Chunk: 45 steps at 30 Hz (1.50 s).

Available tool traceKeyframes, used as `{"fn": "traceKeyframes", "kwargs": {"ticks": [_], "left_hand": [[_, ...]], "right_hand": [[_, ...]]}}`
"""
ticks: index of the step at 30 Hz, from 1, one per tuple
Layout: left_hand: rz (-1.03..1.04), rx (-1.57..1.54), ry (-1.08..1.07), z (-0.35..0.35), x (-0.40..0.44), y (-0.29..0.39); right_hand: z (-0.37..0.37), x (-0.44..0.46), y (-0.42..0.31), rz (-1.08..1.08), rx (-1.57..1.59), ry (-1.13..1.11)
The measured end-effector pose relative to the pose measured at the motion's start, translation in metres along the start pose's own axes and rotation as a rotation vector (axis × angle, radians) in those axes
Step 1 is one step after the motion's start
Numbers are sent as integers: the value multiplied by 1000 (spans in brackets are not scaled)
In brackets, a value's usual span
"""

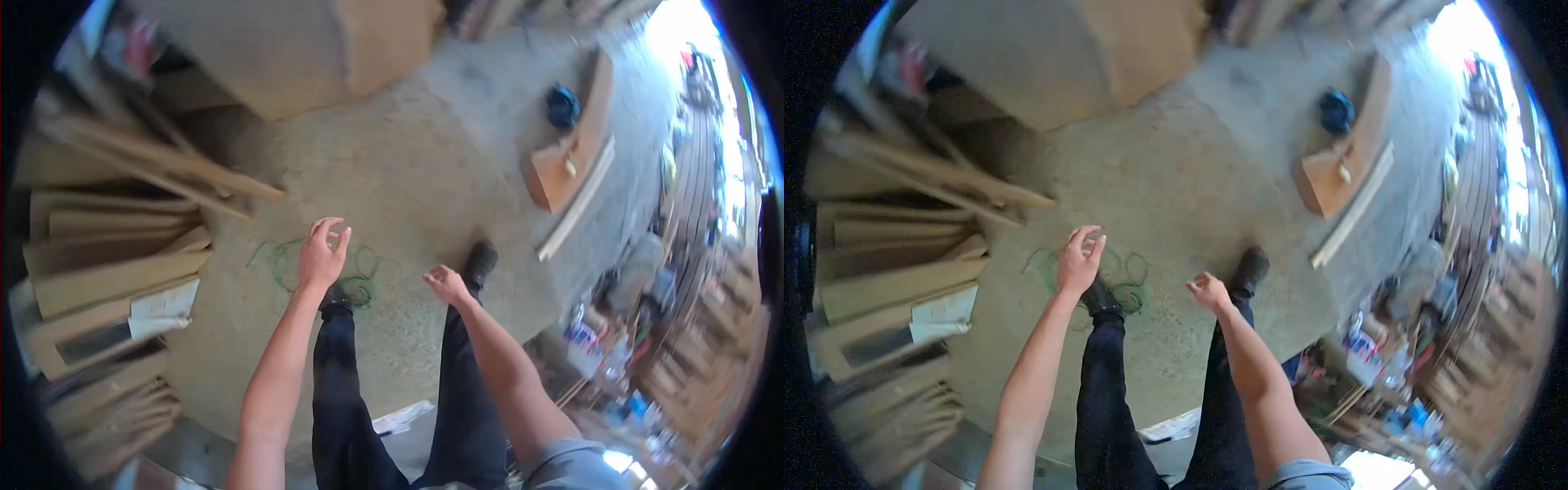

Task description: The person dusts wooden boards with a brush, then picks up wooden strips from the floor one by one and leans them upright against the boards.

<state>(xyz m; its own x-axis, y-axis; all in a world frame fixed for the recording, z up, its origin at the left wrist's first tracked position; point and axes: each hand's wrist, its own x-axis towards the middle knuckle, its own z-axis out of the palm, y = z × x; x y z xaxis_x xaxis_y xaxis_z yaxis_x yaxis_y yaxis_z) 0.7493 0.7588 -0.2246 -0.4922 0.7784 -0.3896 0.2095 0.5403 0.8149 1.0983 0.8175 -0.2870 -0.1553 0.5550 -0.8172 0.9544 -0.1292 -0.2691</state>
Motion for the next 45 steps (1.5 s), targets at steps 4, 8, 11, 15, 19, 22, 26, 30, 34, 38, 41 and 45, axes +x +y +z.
{"fn": "traceKeyframes", "kwargs": {"ticks": [4, 8, 11, 15, 19, 22, 26, 30, 34, 38, 41, 45], "left_hand": [[21, 88, -213, 100, 0, 69], [84, 206, -384, 229, -6, 122], [98, 231, -545, 331, -19, 163], [216, 299, -720, 475, -39, 196], [234, 364, -856, 608, -58, 215], [438, 458, -797, 709, -58, 201], [359, 391, -704, 824, -43, 201], [293, 479, -517, 900, -24, 204], [-112, 484, -454, 924, -10, 227], [-375, 165, -666, 907, 7, 238], [-67, 341, -537, 876, -1, 258], [134, 296, -483, 822, -20, 288]], "right_hand": [[-68, -11, 65, 10, 224, 184], [-142, -25, 134, -18, 501, 287], [-178, -27, 215, 48, 563, 319], [-208, 0, 344, 166, 703, 414], [-241, 57, 452, 242, 737, 591], [-286, 105, 504, 260, 799, 736], [-340, 170, 547, 234, 844, 854], [-373, 208, 552, 371, 1039, 802], [-381, 222, 537, 519, 1081, 693], [-379, 211, 543, 370, 1288, 431], [-386, 177, 527, 304, 1459, 252], [-383, 133, 488, 232, 1470, 570]]}}
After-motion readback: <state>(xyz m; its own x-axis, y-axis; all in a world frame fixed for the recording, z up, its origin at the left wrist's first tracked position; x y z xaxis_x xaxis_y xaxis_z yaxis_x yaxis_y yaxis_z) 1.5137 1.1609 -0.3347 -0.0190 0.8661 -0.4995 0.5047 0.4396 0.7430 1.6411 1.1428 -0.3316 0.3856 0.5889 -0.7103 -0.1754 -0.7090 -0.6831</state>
